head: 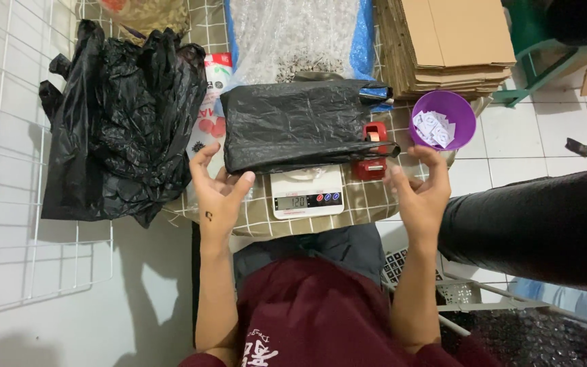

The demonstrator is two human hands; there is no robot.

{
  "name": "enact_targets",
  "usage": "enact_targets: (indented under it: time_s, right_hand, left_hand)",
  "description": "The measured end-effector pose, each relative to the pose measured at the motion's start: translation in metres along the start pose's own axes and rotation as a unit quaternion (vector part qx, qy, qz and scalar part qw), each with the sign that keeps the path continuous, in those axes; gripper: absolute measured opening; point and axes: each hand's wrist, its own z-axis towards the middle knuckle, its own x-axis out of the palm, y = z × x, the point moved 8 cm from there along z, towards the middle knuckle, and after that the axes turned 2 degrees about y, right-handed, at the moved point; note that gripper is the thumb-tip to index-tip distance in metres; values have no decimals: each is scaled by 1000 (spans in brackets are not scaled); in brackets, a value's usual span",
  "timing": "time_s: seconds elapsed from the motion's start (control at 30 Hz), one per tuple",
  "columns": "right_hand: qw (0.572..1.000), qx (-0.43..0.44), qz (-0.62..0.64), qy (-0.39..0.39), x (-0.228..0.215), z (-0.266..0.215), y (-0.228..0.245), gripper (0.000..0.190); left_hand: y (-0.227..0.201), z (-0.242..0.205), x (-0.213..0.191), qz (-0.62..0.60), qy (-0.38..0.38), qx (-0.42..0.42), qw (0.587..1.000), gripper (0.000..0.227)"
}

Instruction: The person places a small white item into a black plastic bag, weighs it, and ties the bag. They then assemble a cardboard box, place the bag inside, add a small paper label, and close the box flaps.

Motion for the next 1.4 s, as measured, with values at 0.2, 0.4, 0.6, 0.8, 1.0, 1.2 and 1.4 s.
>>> enact_targets:
  time_s: [0.2, 0.4, 0.6, 0.8, 1.0, 1.2, 1.4]
  right_hand:
    - [980, 187, 59, 27, 20, -25, -49, 27]
    - [951, 244, 93, 164, 66, -40, -27, 27]
    - [951, 239, 88, 177, 66, -41, -57, 18]
    - [950, 228, 108, 187, 65, -38, -52, 17]
    - [958, 120, 171, 195, 72, -40, -39, 24]
    - [933, 152, 249, 211, 100, -59, 4, 44]
    - [950, 169, 253, 68, 93, -71, -38, 22]
  left_hand:
    - [5, -13, 10, -169, -118, -85, 975, 42]
    - [22, -27, 28, -235, -181, -117, 948, 34]
    - [15, -16, 34, -216, -202, -96, 950, 29]
    - [40, -9, 37, -293, -184, -120, 931, 34]
    - [39, -16, 51, -251, -144, -135, 947, 38]
    - [43, -38, 67, -275, -142, -139, 941, 46]
    - [66, -66, 68, -235, -126, -150, 952, 46]
